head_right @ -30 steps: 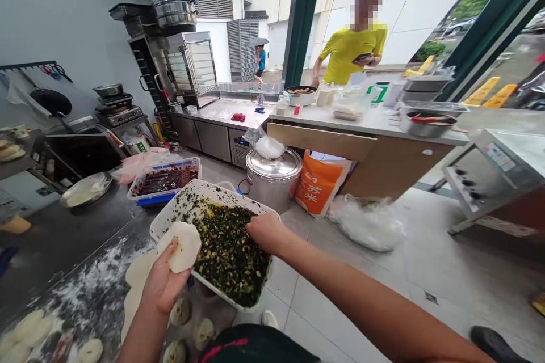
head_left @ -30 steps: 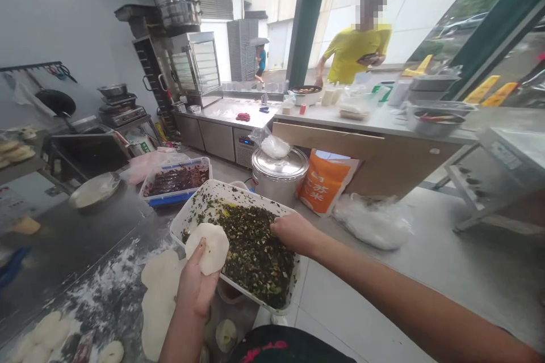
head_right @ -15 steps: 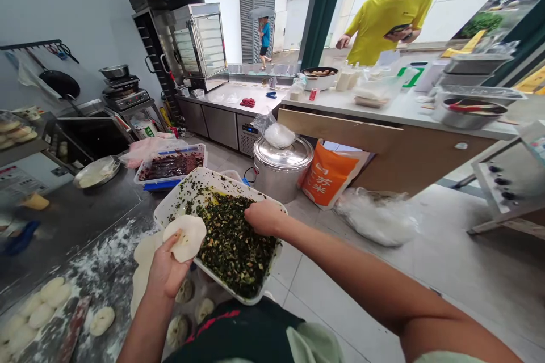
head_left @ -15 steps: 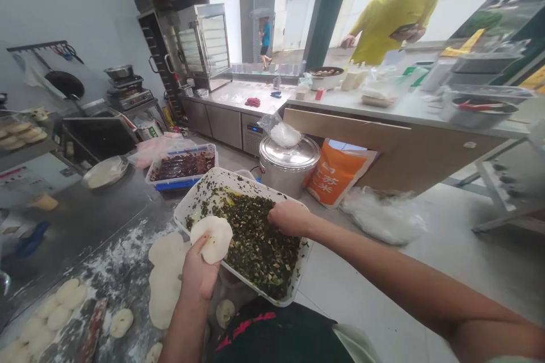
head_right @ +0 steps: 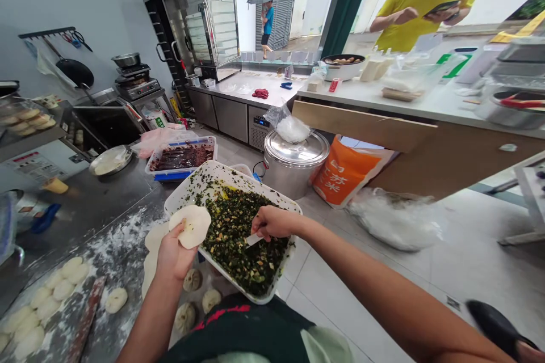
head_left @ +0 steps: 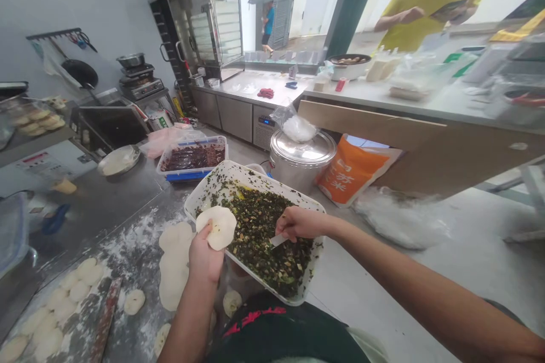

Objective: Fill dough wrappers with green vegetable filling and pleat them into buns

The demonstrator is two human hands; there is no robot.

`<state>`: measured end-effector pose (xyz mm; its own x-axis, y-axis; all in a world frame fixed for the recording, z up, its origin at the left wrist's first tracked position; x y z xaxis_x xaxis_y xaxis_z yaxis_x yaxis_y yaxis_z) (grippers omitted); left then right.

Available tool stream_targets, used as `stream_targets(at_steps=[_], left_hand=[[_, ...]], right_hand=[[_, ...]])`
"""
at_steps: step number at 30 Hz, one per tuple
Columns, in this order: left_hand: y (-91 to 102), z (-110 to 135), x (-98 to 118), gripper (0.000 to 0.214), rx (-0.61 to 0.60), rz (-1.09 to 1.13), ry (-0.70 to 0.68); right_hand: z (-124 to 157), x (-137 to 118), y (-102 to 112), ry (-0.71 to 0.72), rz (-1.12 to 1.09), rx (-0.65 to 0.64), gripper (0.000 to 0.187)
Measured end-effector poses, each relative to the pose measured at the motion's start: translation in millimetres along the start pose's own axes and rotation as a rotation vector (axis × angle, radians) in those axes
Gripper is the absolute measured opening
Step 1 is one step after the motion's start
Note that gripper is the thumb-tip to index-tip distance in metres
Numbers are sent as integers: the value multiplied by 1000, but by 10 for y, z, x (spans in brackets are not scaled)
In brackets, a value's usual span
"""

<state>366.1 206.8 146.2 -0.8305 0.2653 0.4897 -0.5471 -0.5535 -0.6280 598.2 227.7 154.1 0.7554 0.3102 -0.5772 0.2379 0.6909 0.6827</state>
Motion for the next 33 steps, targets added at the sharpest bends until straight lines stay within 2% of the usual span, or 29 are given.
stream_targets(at_steps=[5, 8, 11, 14, 17, 20, 23, 27, 29, 31, 33], left_hand=[[-23, -14, -5, 29, -16, 36, 1], [-57, 3, -149, 28, -63, 26, 78], [-145, 57, -297, 27, -135, 46, 190], [-271, 131, -345, 27, -222, 98, 283], [-352, 167, -322, 27, -270, 145, 351], [-327, 135, -302, 26, -246, 134, 386], [-240, 59, -255, 24, -181, 123, 324], [-149, -34, -94, 21, -77, 159, 120], [-138, -48, -41, 21, -75, 160, 94], [-133, -43, -34, 23, -84, 142, 112], [-125, -31, -59, 24, -99, 133, 143]], right_hand=[[120, -35, 109, 21, -359, 48, 22], [207, -153, 184, 29, -414, 162, 24], [258, -333, 168, 51, -299, 400, 25], [257, -504, 20, 127, -32, 676, 30], [227, -598, -185, 197, 232, 777, 45], [243, -613, -251, 218, 389, 752, 53], [316, -544, -121, 196, 406, 674, 49], [329, -291, 90, -44, 445, 570, 42], [244, -170, 93, -155, 513, 466, 40], [125, -114, 33, -185, 547, 364, 37], [17, -126, -45, -154, 539, 295, 33]])
Point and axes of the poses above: each hand's wrist, its own z-axis away from the middle knuckle, its own y-axis out of the back of the hand, x = y × z, the point moved 2 cm from there along -z, towards the middle knuckle, and after that the axes turned 2 degrees about z, right-handed, at the moved point
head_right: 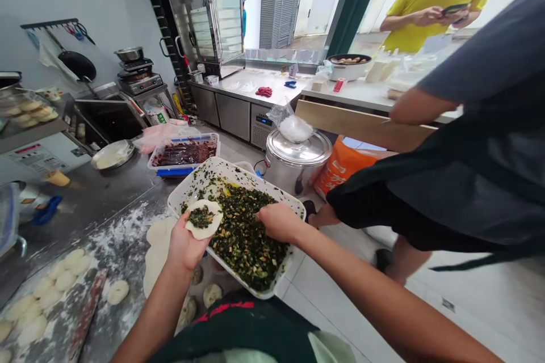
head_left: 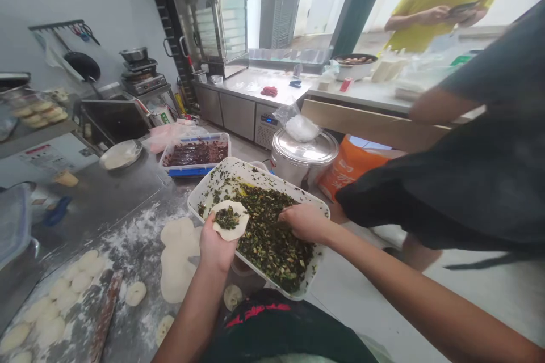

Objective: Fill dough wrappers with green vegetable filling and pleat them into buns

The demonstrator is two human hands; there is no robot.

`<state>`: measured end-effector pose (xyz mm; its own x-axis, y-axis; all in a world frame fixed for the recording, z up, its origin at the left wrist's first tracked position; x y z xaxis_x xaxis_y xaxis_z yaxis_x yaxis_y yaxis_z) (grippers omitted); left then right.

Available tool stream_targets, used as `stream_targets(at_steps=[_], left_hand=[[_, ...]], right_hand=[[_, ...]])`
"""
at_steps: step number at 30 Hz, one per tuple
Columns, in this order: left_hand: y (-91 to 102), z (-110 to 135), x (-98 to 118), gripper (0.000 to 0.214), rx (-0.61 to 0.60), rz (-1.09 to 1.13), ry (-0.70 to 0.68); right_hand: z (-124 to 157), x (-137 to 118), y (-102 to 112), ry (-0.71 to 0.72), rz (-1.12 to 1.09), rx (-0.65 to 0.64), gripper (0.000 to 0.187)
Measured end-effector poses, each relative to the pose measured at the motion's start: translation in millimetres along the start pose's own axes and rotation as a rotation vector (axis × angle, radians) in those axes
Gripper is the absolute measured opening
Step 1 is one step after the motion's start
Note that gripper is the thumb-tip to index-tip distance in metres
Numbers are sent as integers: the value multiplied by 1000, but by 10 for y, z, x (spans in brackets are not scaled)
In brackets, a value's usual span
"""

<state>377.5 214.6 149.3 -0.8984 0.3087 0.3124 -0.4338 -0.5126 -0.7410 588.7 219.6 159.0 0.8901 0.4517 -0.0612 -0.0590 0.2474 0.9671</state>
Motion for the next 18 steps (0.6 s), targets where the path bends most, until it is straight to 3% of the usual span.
stream_targets(at_steps=[7, 13, 18], left_hand=[[57, -17, -29, 26, 16, -12, 15], [31, -14, -21, 24, 6, 0, 6], [45, -40, -30, 23, 35, -7, -18]], right_hand=[[-21, -107, 45, 99, -121, -86, 31], [17, 14, 128, 131, -612, -225, 29], [95, 93, 245, 117, -809, -172, 26]])
Point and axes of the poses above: each hand's wrist, its own z-axis away from the middle knuckle, its own y-axis out of the back of the hand, x = y × z, the point moved 2 cm from there along -z, towards the middle knuckle, and after that the axes turned 2 degrees about z, right-handed, at the moved point
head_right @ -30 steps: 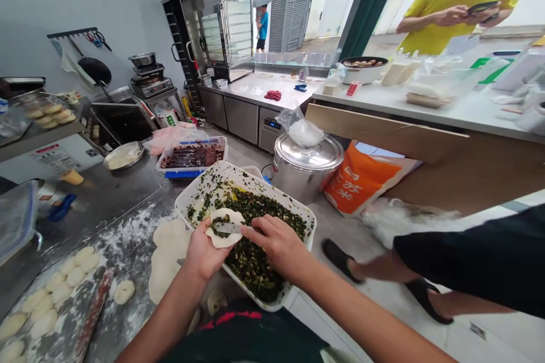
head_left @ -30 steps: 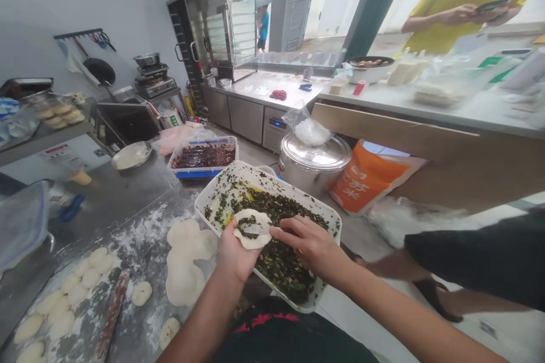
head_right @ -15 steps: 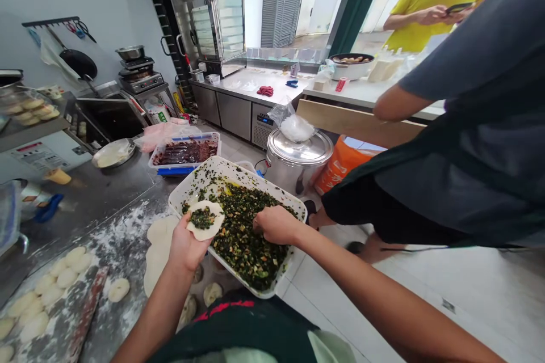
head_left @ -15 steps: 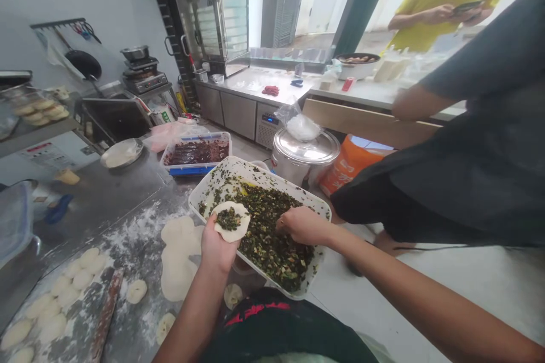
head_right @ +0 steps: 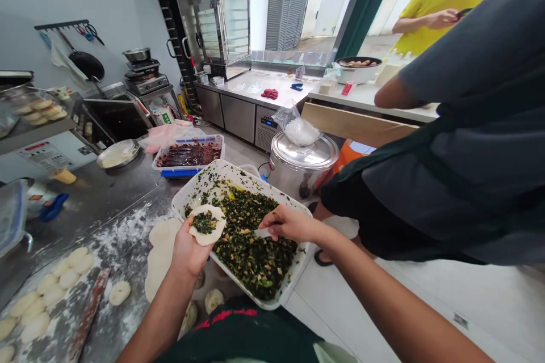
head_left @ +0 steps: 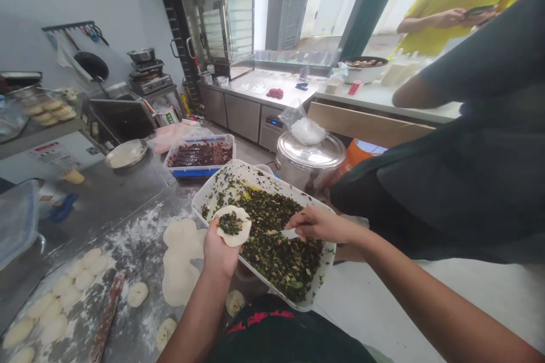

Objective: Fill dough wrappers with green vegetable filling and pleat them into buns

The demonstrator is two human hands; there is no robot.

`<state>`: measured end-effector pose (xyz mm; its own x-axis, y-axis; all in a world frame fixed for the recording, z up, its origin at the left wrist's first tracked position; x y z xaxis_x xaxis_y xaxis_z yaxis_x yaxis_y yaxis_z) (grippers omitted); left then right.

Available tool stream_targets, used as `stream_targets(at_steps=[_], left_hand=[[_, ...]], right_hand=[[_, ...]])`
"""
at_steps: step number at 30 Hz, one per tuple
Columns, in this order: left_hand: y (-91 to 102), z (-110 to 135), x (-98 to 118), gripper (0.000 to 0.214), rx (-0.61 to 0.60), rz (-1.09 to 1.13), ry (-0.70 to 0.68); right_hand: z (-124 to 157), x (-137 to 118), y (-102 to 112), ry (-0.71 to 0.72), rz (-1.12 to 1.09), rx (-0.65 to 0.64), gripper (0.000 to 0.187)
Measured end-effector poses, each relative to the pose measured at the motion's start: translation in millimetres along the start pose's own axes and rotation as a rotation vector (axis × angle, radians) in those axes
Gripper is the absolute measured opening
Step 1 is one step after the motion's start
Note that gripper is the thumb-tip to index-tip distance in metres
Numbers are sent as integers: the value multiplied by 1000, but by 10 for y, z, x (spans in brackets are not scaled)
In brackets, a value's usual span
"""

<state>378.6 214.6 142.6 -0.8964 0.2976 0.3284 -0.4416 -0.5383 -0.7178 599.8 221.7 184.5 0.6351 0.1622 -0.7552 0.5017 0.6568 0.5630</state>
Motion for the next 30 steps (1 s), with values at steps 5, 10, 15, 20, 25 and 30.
stream_targets(at_steps=[5, 10, 15, 20, 25, 30], left_hand=[[-26, 8, -150, 24, -52, 1, 84], [-131, 78, -281, 25, -113, 48, 203], [-184, 134, -248, 28, -100, 46, 289], [-117, 63, -212, 27, -103, 57, 198], [-101, 23, -156, 25, -115, 65, 72], [-92, 32, -144, 22, -81, 32, 72]], right_hand=[[52, -158, -25, 7, -79, 184, 29], [6, -280, -338, 136, 133, 523, 33], [-14, -252, -614, 272, 487, 654, 52], [102, -258, -456, 224, 473, 552, 46], [210, -163, -285, 7, 213, 498, 29], [210, -6, -248, -155, 327, 583, 30]])
Point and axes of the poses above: each hand's wrist, its own z-axis away from the middle knuckle, its own y-axis out of the back of the hand, x = y × z, the point moved 2 cm from there along -z, towards the middle knuckle, and after that the axes turned 2 degrees about z, right-handed, at the moved point
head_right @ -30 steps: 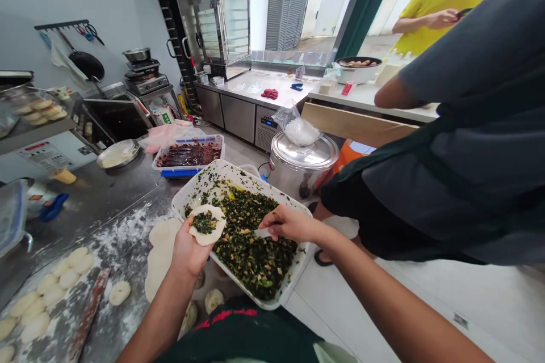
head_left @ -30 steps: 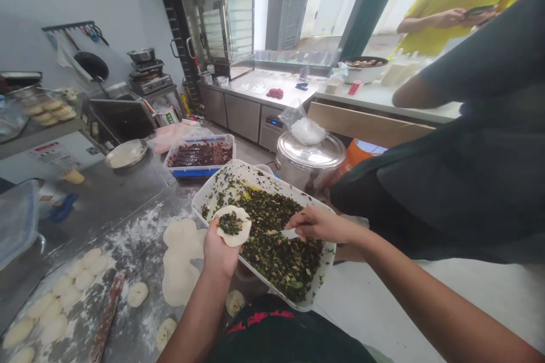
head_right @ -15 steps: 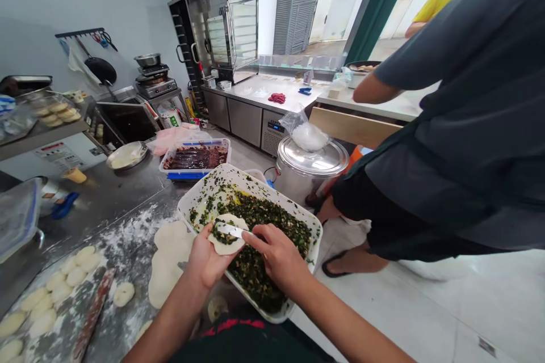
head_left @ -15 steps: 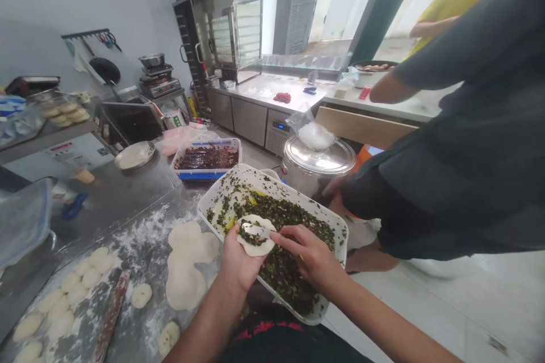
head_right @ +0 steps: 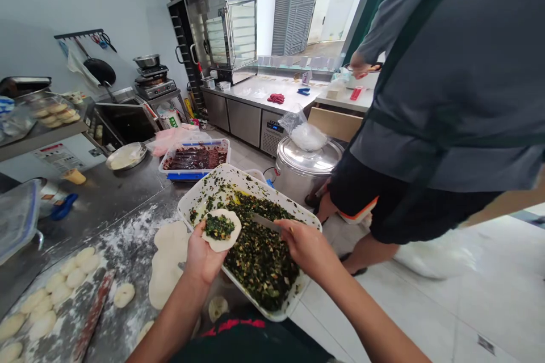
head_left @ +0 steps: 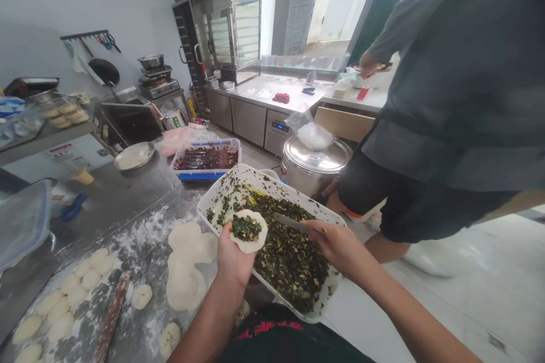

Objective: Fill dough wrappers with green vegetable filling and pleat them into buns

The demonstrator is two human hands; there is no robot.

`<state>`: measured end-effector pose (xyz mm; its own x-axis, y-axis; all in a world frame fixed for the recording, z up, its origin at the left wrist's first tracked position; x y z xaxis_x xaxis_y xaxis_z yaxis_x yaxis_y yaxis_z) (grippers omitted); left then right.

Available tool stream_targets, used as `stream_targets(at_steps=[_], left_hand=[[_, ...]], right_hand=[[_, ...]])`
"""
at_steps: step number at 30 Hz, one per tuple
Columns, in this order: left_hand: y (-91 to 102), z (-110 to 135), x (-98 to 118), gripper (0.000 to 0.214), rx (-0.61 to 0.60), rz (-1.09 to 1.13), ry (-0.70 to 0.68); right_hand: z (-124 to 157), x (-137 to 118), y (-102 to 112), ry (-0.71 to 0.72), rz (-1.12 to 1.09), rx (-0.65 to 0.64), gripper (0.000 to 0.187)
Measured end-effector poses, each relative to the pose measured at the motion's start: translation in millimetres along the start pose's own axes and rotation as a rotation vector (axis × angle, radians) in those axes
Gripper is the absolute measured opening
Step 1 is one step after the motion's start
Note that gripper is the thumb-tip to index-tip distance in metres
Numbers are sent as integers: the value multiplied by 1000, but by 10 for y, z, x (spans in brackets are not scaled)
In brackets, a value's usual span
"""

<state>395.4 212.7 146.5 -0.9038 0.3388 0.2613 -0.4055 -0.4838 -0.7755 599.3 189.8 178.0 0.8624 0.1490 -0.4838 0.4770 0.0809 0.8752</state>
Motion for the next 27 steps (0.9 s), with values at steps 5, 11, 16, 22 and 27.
stream_targets(at_steps=[5, 11, 16, 22, 27], left_hand=[[3, 20, -77, 25, -7, -36, 72], [-41, 67, -107, 26, -128, -72, 171], [12, 30, -110, 26, -56, -76, 124], [31, 27, -96, 22, -14, -94, 38], [55, -21, 5, 23, 31, -77, -10]], right_hand=[[6, -206, -6, 170, -92, 75, 33], [27, -414, -96, 417, 29, 69, 46], [6, -398, 1, 282, -73, -53, 28], [-128, -271, 117, 164, -93, -261, 25], [-270, -6, 29, 33, 423, -213, 27]])
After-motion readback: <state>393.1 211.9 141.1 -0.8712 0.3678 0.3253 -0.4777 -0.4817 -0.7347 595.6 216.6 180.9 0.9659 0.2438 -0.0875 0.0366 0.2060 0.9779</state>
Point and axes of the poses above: each hand's wrist, its own z-axis away from the middle knuckle, its own y-axis out of the back of the hand, x = y × z, the point moved 2 cm from there along -z, towards the middle knuckle, and after that the axes turned 2 degrees about z, right-handed, at the moved point
